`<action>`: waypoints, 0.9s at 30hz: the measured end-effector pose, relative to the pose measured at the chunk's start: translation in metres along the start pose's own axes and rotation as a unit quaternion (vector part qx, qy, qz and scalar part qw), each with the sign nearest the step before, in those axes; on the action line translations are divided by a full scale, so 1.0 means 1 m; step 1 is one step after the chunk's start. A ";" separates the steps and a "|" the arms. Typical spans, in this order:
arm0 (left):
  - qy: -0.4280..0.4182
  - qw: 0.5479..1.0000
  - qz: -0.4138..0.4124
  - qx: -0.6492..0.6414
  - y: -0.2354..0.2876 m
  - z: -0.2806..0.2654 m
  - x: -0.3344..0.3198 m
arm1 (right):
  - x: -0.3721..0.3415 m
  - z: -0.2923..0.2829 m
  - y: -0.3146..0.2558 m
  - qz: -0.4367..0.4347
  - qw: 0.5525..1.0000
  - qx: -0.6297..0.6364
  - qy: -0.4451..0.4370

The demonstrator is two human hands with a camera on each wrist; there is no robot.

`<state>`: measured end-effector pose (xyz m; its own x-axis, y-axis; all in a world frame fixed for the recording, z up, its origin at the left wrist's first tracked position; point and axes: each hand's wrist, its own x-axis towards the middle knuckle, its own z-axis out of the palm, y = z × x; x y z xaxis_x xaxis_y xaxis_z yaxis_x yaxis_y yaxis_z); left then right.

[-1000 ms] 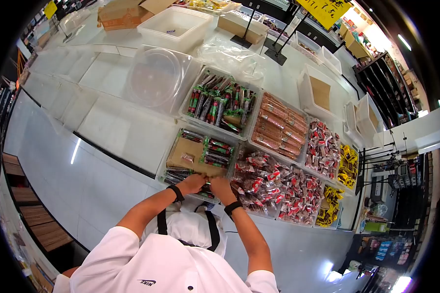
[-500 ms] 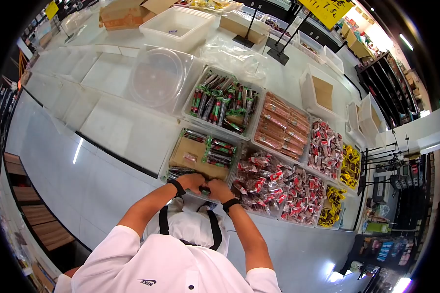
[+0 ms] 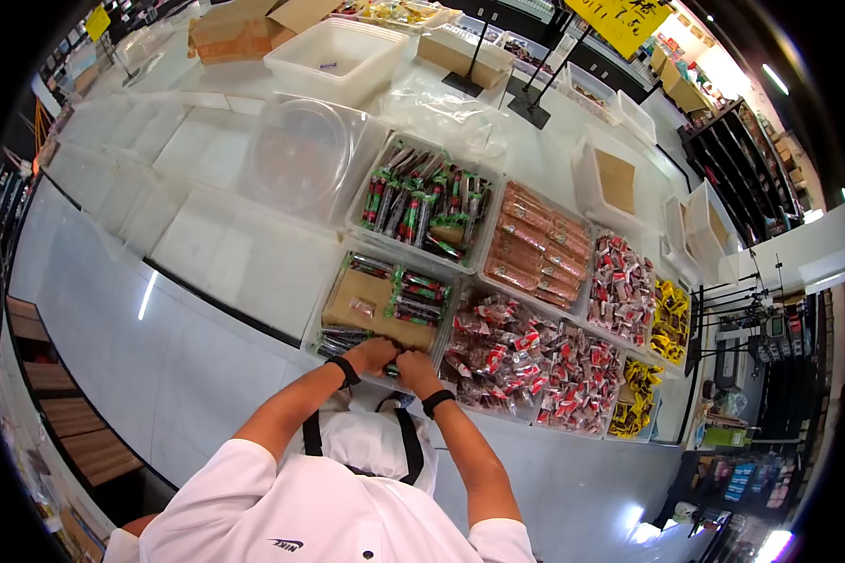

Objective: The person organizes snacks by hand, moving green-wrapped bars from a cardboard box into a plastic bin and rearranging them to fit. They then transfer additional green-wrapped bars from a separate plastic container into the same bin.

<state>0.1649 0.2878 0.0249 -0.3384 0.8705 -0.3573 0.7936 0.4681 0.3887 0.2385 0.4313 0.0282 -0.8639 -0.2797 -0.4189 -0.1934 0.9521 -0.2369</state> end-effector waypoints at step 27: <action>-0.031 0.993 0.045 -0.101 -0.019 0.001 0.001 | 0.024 0.025 0.039 -0.090 0.981 0.146 -0.087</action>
<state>0.1499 0.2794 0.0162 -0.2335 0.9018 -0.3635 0.6998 0.4154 0.5811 0.2215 0.4581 -0.0128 -0.7301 -0.4811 -0.4853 -0.1723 0.8169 -0.5505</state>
